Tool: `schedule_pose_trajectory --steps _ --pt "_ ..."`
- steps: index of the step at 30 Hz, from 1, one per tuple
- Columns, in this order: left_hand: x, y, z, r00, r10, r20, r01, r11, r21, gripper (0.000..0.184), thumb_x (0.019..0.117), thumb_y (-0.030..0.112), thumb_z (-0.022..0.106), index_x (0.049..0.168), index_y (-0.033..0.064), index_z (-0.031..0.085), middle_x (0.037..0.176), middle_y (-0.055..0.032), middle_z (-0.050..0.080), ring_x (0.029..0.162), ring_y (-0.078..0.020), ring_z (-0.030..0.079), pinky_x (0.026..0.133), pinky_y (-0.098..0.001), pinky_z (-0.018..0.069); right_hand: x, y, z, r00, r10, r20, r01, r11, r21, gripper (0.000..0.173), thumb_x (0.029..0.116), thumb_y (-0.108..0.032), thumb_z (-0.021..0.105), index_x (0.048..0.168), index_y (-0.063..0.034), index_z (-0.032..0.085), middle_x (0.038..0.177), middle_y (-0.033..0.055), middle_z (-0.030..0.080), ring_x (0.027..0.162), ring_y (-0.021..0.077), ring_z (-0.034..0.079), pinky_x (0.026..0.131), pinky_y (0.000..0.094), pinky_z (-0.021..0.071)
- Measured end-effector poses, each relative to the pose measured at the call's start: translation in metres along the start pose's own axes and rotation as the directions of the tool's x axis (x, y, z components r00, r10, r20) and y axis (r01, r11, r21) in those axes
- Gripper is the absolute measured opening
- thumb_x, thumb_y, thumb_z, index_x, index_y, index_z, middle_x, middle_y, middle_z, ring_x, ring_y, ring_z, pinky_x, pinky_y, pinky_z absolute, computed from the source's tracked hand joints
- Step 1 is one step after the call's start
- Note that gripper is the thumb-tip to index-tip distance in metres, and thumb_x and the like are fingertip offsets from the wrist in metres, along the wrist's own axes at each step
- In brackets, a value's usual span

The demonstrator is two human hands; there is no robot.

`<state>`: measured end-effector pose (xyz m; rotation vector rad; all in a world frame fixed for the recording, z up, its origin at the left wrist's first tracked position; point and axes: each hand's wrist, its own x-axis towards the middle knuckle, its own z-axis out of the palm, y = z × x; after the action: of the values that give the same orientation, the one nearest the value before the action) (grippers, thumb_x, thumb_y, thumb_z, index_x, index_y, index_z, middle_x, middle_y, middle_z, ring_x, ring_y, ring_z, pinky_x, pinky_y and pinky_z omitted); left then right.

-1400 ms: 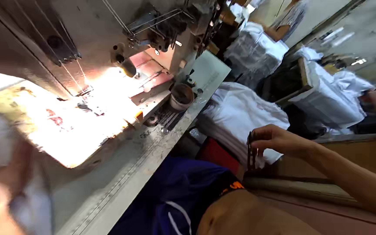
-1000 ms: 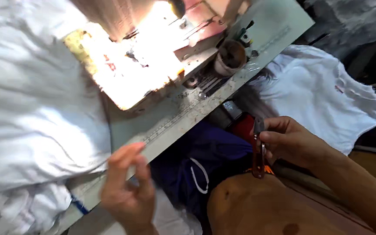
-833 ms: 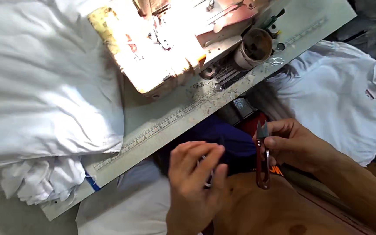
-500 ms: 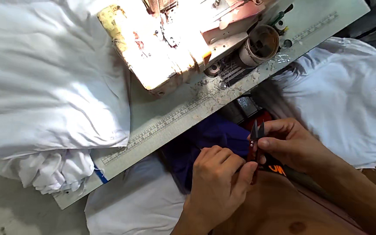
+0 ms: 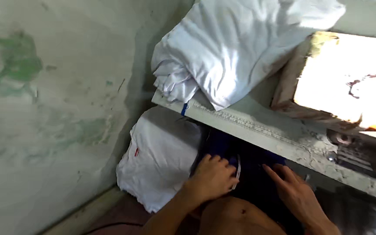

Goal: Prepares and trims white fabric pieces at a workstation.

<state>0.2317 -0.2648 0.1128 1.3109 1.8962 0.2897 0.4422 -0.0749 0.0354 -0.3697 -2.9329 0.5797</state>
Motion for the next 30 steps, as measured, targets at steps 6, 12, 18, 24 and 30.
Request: schedule_pose_trajectory --steps 6,12,18,24,30 --pt "-0.032 -0.093 0.116 0.389 -0.642 -0.661 0.605 0.719 -0.342 0.05 0.1021 0.038 0.055 0.144 0.0114 0.06 0.155 -0.0267 0.044 0.142 -0.0519 0.041 0.112 -0.0702 0.0319 -0.033 0.015 -0.038 0.92 -0.042 0.39 0.07 0.996 -0.058 0.047 0.0831 0.012 0.062 0.128 0.0 0.07 0.121 0.0363 0.063 0.101 0.0556 0.066 0.081 0.0651 0.0545" --pt "-0.087 -0.06 0.219 -0.492 -0.801 0.341 -0.277 -0.227 -0.934 0.075 0.1057 0.037 0.056 0.16 -0.0006 0.021 0.161 -0.0317 0.025 0.148 -0.0447 0.03 0.116 -0.057 0.0331 -0.019 0.027 -0.094 0.873 0.043 0.486 0.001 0.996 -0.091 0.032 0.0924 -0.011 0.063 0.119 0.0047 0.069 0.107 0.0326 0.065 0.093 0.048 0.068 0.073 0.0577 0.056" --pt "-0.103 -0.046 0.227 -0.093 -0.758 0.646 -0.861 -0.265 -0.435 0.067 0.1045 0.047 0.053 0.154 0.0059 0.034 0.156 -0.02 0.04 0.137 -0.0292 0.047 0.109 -0.0432 0.0431 0.06 -0.05 -0.008 0.836 -0.115 0.537 -0.393 0.558 0.731 0.04 0.11 -0.025 0.036 0.111 0.0024 0.065 0.086 -0.0003 0.067 0.066 0.0019 0.061 0.062 0.022 0.0549" --pt "-0.149 -0.037 0.18 -0.197 -0.886 0.42 -0.901 -0.006 -0.435 0.038 0.1048 0.022 0.047 0.139 0.0072 0.043 0.126 -0.0153 0.056 0.107 -0.0235 0.061 0.089 -0.0393 0.0543 0.115 -0.157 0.118 0.419 0.239 0.876 -0.874 -0.155 0.46 0.027 0.1093 -0.032 0.048 0.111 -0.0068 0.057 0.076 0.0002 0.059 0.043 0.0022 0.034 0.039 0.0178 0.0311" --pt "-0.208 -0.035 0.203 -0.515 -0.823 0.238 -0.648 0.193 -0.737 0.033 0.1036 0.015 0.048 0.135 0.0047 0.049 0.114 -0.0132 0.061 0.096 -0.019 0.064 0.079 -0.0396 0.0562 0.104 -0.16 0.151 0.311 0.36 0.879 -0.894 -0.203 0.399 0.034 0.0996 -0.041 0.066 0.098 -0.0117 0.047 0.063 -0.0036 0.04 0.041 0.0045 0.033 0.04 0.0203 0.0362"
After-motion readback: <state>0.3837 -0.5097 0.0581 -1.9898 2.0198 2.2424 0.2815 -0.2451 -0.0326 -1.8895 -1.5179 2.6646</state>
